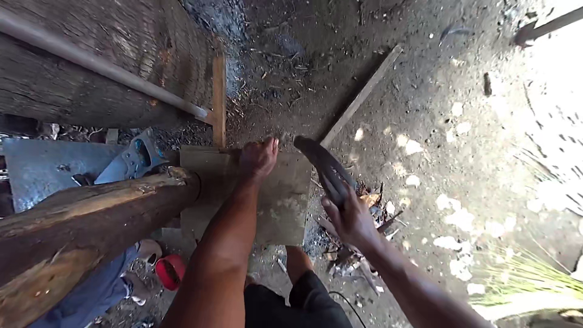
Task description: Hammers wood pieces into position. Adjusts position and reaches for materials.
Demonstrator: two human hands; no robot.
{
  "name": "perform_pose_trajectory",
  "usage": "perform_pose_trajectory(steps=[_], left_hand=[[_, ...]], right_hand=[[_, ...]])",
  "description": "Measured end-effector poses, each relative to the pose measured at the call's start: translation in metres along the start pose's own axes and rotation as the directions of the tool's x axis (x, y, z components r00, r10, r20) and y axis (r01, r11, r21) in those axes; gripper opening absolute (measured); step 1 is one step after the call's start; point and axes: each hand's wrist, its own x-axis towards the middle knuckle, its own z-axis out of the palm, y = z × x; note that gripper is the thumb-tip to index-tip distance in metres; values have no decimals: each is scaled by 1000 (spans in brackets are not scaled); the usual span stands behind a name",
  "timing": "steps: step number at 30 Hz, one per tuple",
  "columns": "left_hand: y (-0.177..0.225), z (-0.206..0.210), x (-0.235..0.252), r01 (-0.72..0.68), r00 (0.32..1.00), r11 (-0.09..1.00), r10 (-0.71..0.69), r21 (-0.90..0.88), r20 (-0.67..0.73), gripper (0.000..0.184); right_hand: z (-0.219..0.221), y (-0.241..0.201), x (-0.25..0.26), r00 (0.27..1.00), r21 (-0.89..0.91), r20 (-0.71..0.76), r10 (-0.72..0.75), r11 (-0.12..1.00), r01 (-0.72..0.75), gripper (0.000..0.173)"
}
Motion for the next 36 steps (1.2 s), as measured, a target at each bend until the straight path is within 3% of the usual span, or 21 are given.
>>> perform_pose_trajectory(steps=[2, 4, 5, 6, 7, 8, 10, 12, 13, 15, 16, 17, 18, 19, 23, 25, 26, 29, 31, 34, 36], left_hand=[[-1, 1, -1, -10, 1000, 1000, 10, 23, -2, 49], [-4, 6, 3, -33, 998, 999, 35, 38, -53, 49], [-3, 7, 2, -35, 998, 999, 36, 31, -51, 48], [-1, 7, -1, -24, 999, 999, 25, 25, -30, 48], [0, 4, -1, -5, 1000, 1000, 5, 21, 7, 48], [0, -1, 3, 13, 999, 1000, -14, 14, 38, 51], [0, -6, 3, 48, 993, 998, -45, -28, 110, 55], [1, 0, -2, 27, 999, 998, -26, -57, 26, 54], [-2, 0, 2, 21, 1000, 998, -22, -58, -17, 53], [-5, 6, -2, 8, 998, 998, -11, -58, -56, 52], [-7, 6, 1, 4, 997, 997, -10, -77, -77, 51], [-9, 8, 1, -7, 995, 994, -4, -112, -95, 49], [-11, 11, -1, -25, 991, 988, 4, -153, -136, 47], [-16, 11, 0, -55, 979, 978, 14, -200, -202, 45], [-33, 27, -25, -185, 887, 922, 8, -341, -461, 36], [-49, 44, -72, -172, 858, 928, -24, -330, -513, 39], [-58, 54, -104, -147, 873, 939, -25, -312, -488, 42], [-78, 86, -222, -53, 924, 982, -19, -180, -381, 51], [-94, 106, -283, 27, 935, 986, -83, -166, -344, 53], [-112, 126, -359, 160, 952, 939, -228, -305, -202, 54], [-124, 141, -401, 294, 943, 864, -333, -410, -25, 54]], right_hand=[[4, 6, -21, 985, 153, -86, -147, 975, 159, 62], [20, 28, -23, 990, 35, -4, -144, 989, 144, 50], [25, 34, -16, 989, -114, 150, -4, 993, 22, 48], [27, 34, 0, 897, -272, 361, 256, 949, -162, 52], [29, 31, 20, 783, -369, 456, 424, 890, -268, 56], [27, 22, 38, 740, -395, 467, 484, 863, -315, 59], [18, 1, 32, 838, -301, 346, 423, 895, -328, 60], [20, -2, 6, 979, -154, 82, 185, 973, -171, 59], [24, -1, -3, 996, -120, -20, 82, 989, -84, 59], [36, 11, -19, 994, -159, 7, 106, 982, -104, 56], [38, 17, -16, 952, -242, 160, 260, 946, -218, 56], [37, 21, -8, 849, -347, 312, 427, 883, -317, 56], [32, 19, 0, 774, -408, 377, 508, 842, -354, 56], [24, 9, 9, 766, -427, 381, 518, 833, -351, 56], [7, -37, -24, 954, -210, 33, 298, 935, -285, 54], [30, -34, -39, 975, -123, -108, 197, 970, -209, 53], [44, -23, -39, 973, -138, -84, 213, 965, -223, 52], [64, -9, -14, 820, -344, 221, 527, 829, -441, 55], [63, -23, 2, 796, -295, 246, 553, 825, -482, 56], [83, -30, -20, 835, -208, 119, 537, 836, -508, 57], [86, -36, -32, 801, -187, 131, 585, 808, -559, 52]])
